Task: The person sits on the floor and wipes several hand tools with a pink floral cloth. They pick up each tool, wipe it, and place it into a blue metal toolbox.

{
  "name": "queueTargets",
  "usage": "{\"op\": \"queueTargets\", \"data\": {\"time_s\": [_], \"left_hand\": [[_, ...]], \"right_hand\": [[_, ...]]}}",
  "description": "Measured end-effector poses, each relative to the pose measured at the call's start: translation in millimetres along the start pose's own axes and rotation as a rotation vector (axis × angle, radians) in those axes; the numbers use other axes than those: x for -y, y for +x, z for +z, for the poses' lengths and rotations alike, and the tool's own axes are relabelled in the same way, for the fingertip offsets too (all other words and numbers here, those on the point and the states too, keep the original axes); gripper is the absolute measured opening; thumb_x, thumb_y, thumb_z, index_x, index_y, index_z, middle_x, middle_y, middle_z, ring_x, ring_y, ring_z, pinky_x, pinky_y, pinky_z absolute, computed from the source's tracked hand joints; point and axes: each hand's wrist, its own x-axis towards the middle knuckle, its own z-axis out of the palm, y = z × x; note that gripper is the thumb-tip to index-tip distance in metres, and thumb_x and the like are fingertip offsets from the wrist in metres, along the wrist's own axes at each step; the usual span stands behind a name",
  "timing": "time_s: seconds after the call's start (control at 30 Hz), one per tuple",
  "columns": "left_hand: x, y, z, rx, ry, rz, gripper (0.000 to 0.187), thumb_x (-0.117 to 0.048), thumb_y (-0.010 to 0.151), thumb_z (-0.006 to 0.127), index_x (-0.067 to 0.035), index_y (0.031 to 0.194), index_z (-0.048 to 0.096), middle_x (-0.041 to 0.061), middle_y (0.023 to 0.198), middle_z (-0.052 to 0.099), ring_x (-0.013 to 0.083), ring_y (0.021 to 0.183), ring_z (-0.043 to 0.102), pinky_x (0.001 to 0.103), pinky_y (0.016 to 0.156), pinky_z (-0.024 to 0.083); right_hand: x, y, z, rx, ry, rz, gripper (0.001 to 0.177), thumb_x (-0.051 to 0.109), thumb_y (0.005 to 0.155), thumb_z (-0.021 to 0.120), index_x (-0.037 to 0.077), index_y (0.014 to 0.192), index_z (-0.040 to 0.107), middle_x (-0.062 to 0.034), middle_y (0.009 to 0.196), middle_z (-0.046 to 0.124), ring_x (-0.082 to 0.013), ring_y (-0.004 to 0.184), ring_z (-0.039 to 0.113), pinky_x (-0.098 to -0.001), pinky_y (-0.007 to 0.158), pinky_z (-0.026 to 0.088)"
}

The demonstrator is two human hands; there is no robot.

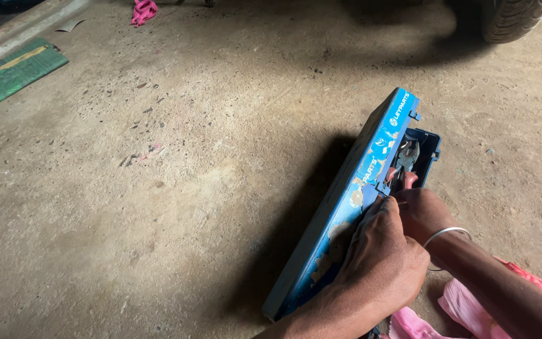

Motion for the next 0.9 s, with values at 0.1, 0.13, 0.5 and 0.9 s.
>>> {"op": "queueTargets", "data": {"time_s": [0.1, 0.13, 0.5, 0.9], "left_hand": [[-4, -1, -2, -0.035, -0.025, 0.003, 0.071, -0.017, 0.089, 0.046, 0.008, 0.153, 0.029, 0.033, 0.153, 0.039, 0.0431, 0.145, 0.039, 0.051, 0.120, 0.027], [-5, -1, -4, -0.008, -0.022, -0.022, 0.072, -0.018, 0.089, 0.046, 0.007, 0.154, 0.028, 0.033, 0.153, 0.039, 0.0423, 0.145, 0.039, 0.051, 0.120, 0.027], [-10, -3, -7, -0.026, -0.069, -0.017, 0.071, -0.016, 0.086, 0.048, 0.008, 0.151, 0.032, 0.031, 0.152, 0.041, 0.0403, 0.143, 0.041, 0.047, 0.119, 0.029], [2, 2, 6, -0.108, -0.077, 0.027, 0.069, -0.015, 0.084, 0.047, 0.008, 0.149, 0.036, 0.033, 0.150, 0.044, 0.0441, 0.142, 0.041, 0.049, 0.119, 0.028]], "right_hand": [[-4, 0, -2, -0.022, -0.029, -0.005, 0.023, 0.023, 0.094, 0.070, 0.004, 0.099, 0.080, -0.0176, 0.080, 0.075, -0.0261, 0.069, 0.068, -0.0400, 0.068, 0.054], [-5, -1, -2, 0.013, 0.095, 0.033, 0.022, 0.023, 0.092, 0.072, 0.003, 0.097, 0.080, -0.0169, 0.080, 0.076, -0.0243, 0.070, 0.068, -0.0401, 0.067, 0.054], [-14, 9, -1, -0.026, -0.214, -0.207, 0.019, 0.026, 0.087, 0.070, 0.014, 0.099, 0.079, -0.0176, 0.086, 0.077, -0.0338, 0.076, 0.074, -0.0454, 0.072, 0.059], [21, -33, -5, -0.371, -0.079, -0.328, 0.023, 0.022, 0.091, 0.068, 0.010, 0.110, 0.072, -0.0217, 0.088, 0.071, -0.0437, 0.080, 0.070, -0.0531, 0.068, 0.055]]}}
